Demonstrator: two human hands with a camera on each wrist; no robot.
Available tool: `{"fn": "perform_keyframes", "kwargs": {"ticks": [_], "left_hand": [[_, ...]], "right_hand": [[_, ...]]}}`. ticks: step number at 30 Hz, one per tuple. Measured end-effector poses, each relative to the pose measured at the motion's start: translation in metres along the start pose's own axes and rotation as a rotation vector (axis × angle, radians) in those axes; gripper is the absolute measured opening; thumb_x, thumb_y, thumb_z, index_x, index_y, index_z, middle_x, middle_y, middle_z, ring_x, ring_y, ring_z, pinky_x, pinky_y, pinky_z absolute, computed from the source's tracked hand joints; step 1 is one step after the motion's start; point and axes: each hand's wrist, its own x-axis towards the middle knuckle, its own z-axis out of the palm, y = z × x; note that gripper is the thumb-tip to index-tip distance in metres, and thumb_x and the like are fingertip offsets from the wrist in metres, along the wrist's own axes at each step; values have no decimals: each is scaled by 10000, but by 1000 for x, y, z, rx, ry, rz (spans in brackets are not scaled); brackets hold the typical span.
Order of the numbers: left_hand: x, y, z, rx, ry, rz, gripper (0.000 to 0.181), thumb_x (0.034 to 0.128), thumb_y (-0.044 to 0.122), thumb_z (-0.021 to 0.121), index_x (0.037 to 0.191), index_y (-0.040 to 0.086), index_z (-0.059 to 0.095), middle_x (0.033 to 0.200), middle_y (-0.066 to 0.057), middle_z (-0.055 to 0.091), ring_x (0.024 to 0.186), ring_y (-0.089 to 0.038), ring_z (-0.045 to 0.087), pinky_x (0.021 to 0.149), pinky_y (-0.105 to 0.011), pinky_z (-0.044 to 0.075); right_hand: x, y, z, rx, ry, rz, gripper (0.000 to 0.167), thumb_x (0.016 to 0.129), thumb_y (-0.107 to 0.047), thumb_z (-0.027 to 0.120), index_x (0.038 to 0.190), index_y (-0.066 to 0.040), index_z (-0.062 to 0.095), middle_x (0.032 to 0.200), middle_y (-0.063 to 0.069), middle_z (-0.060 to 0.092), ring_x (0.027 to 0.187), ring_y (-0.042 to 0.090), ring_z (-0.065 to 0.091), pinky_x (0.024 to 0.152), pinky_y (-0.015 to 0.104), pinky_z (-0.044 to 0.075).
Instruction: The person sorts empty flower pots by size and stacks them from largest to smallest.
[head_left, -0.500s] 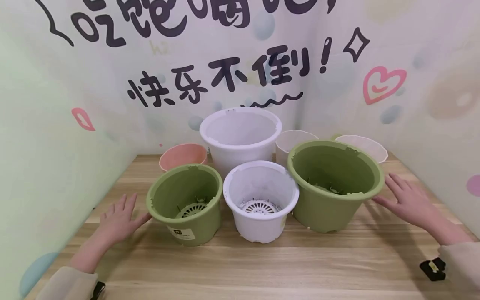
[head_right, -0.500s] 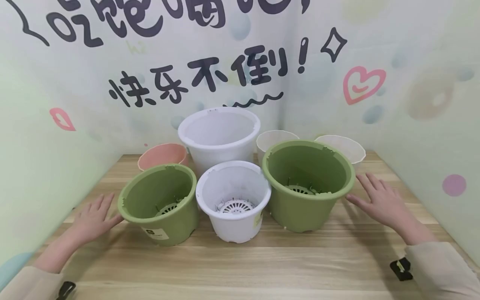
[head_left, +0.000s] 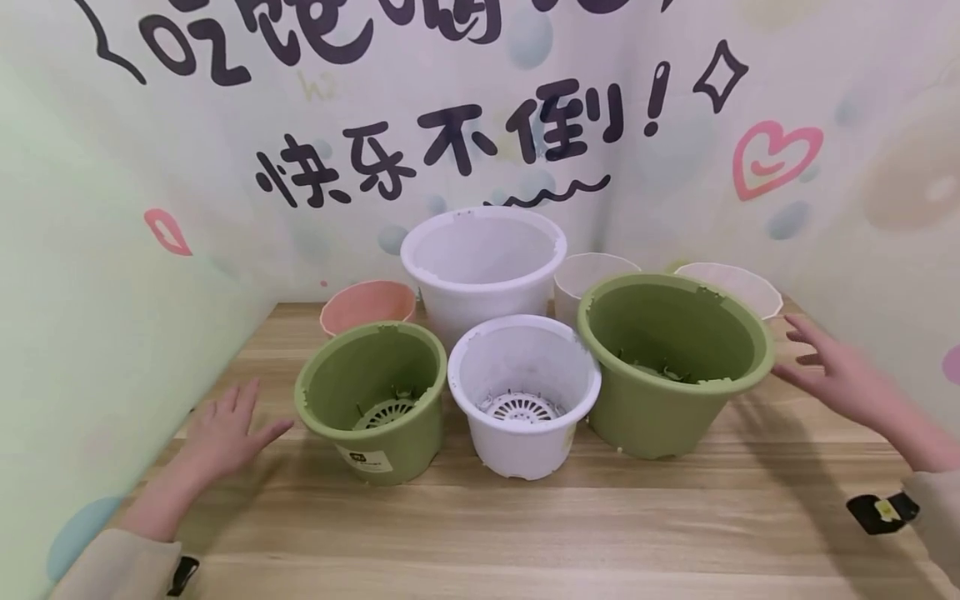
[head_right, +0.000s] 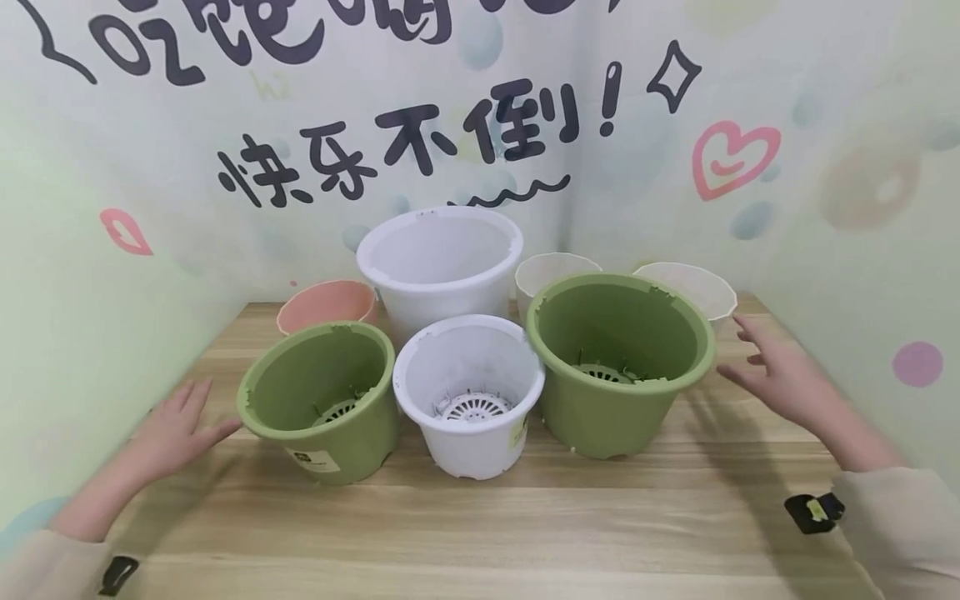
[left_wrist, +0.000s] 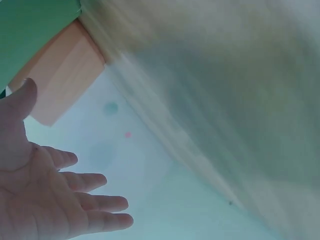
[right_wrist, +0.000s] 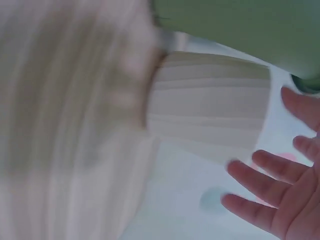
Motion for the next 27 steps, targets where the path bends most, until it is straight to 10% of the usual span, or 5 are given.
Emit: {"fn": "perform_keyframes", "kwargs": {"ticks": [3,6,12,19,27], "left_hand": [[6,-3,-18,-66,13,53,838,918,437,488,1336,-204,147,1310,-476,169,1151,-653,203,932,-704,210],[15,1,-48,-216,-22,82,815,946,357,467,1356,-199,33,1343,-469,82,1223,-618,114,980,-684,150],[40,36,-112,-305,-119,65,810,957,422,398,1424,-47,-68,1444,-355,9,1301,-539,71,1013,-658,126],[86,97,-155,-316,-182,101,789,928,504,399,1470,99,-7,1473,-280,124,1316,-487,167,1031,-627,161],[123,138,-132,-292,-217,152,789,918,424,474,1456,26,58,1464,-275,175,1289,-435,298,1045,-571,238]], "right_hand": [[5,-7,-10,8,-34,67,582,934,-82,488,1386,103,170,1122,463,430,761,243,658,586,336,522],[12,-15,-16,92,-63,134,543,978,-137,401,1392,108,149,1021,203,636,694,-62,578,559,189,481],[25,-25,-23,311,-208,245,617,998,-272,350,1412,91,73,911,-359,454,755,-20,610,619,294,546],[41,-46,-21,319,-350,333,675,979,-335,397,1454,-29,27,1200,270,480,769,116,635,638,386,553],[48,-61,-16,354,-408,358,723,925,-93,446,1444,-83,-58,1166,391,382,661,185,633,567,419,548]]}}
